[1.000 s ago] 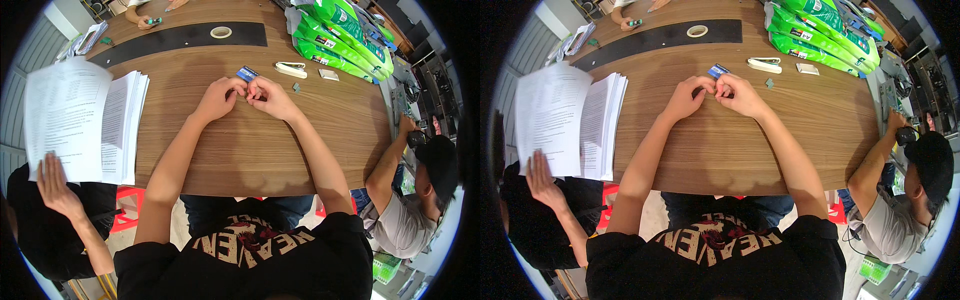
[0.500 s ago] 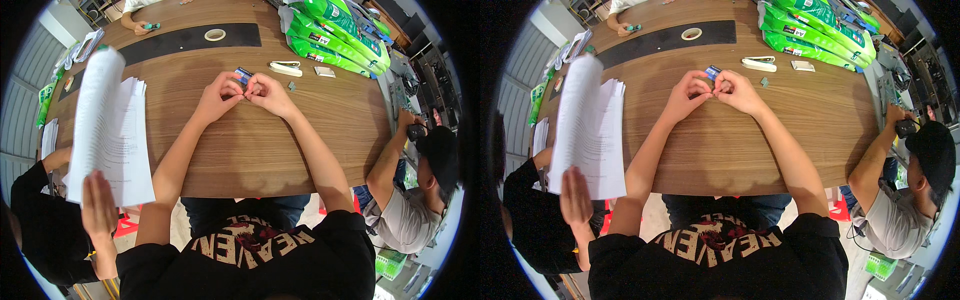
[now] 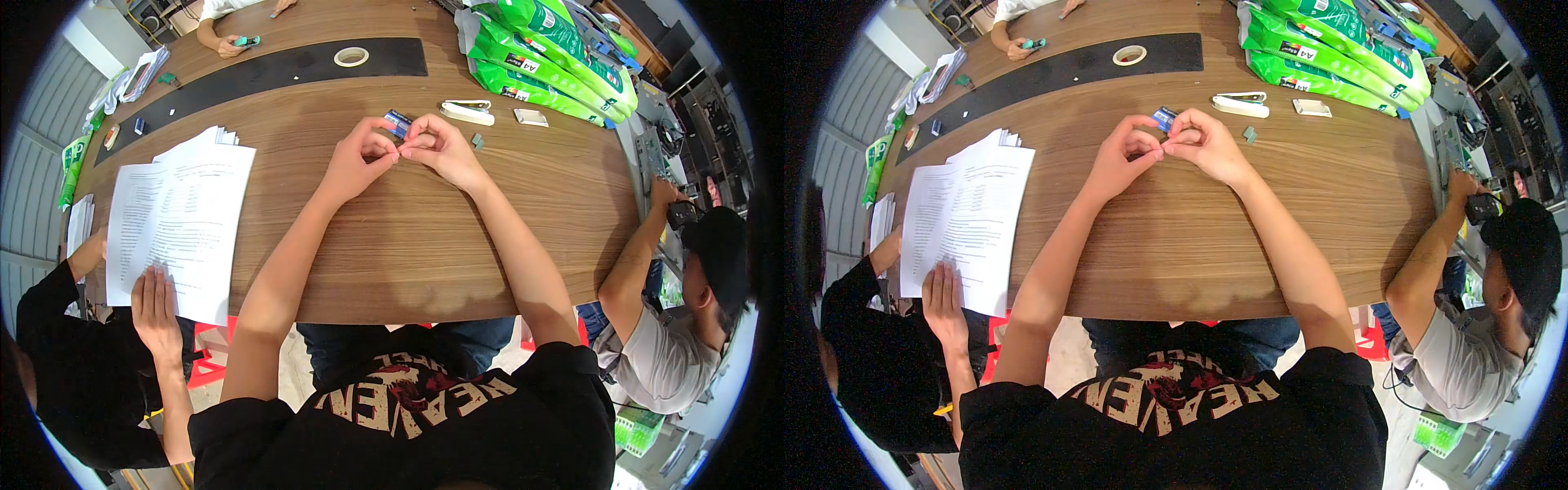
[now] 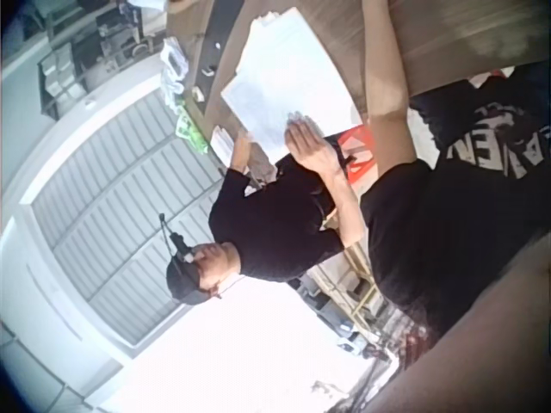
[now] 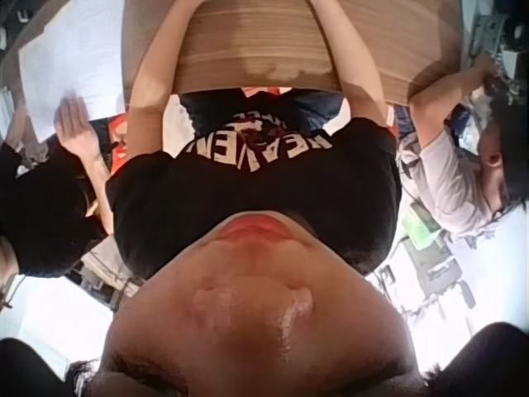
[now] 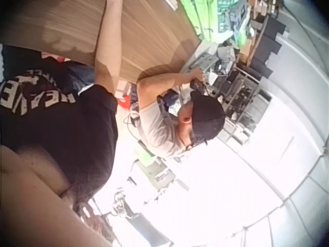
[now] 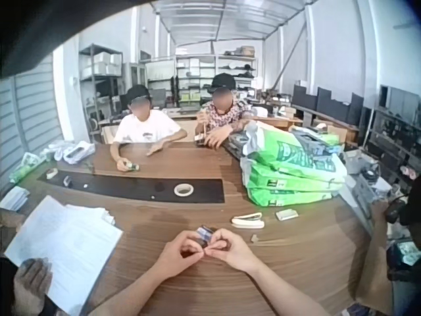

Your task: The person manipulates a small white plastic components and a small blue box, fitting small metal or plastic parts into the white component by hand.

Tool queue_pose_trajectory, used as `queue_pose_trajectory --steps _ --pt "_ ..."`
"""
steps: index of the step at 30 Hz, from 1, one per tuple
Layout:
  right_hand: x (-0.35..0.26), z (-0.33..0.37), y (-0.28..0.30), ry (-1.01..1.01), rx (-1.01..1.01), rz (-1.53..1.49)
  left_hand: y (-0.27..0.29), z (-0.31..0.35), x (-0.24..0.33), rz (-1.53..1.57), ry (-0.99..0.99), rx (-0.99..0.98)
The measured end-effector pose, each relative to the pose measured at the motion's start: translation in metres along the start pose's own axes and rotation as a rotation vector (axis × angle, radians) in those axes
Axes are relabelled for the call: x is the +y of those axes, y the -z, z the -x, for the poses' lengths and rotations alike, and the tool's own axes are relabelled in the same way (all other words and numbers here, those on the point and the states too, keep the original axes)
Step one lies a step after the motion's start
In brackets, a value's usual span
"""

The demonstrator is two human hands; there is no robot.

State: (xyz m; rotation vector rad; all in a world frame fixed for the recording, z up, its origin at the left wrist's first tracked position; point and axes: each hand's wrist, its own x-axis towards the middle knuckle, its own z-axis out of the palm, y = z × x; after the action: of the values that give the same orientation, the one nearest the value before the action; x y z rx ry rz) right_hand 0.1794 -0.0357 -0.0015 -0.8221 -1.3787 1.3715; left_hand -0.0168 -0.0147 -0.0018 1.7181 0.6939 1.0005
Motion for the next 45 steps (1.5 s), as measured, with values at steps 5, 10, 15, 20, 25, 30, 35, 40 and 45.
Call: queue_pose_trajectory --steps 5,10,15,20,25,30,35,40,45 --pt "-0.002 0.0 -0.003 0.022 0.019 0.009 0.003 0.0 0.0 0.06 0.023 -0.034" --pt "-0.002 0.001 -0.007 0.003 0.021 0.001 0.004 0.001 0.004 0.094 0.053 -0.056" --pt "-0.003 0.0 -0.003 0.047 -0.015 0.049 0.003 0.002 0.008 -0.014 0.044 -0.035" --pt "-0.002 0.001 -0.003 0.029 -0.047 0.03 -0.006 0.003 0.014 -0.127 -0.028 -0.01" --pt "-0.003 0.001 -0.004 0.011 -0.116 0.06 -0.007 0.005 0.012 -0.176 -0.092 0.024" --pt "-0.005 0.004 -0.005 0.017 -0.086 0.083 -0.008 0.004 0.013 -0.279 -0.157 0.006" --pt "-0.012 0.006 -0.007 -0.002 -0.094 0.117 -0.007 0.004 0.012 -0.255 -0.142 0.017" --pt "-0.012 0.006 -0.012 0.044 -0.019 0.139 -0.008 0.005 0.011 -0.172 -0.087 0.018" --pt "-0.01 0.007 -0.016 0.11 0.027 0.28 -0.009 0.004 0.01 -0.062 -0.019 0.016"
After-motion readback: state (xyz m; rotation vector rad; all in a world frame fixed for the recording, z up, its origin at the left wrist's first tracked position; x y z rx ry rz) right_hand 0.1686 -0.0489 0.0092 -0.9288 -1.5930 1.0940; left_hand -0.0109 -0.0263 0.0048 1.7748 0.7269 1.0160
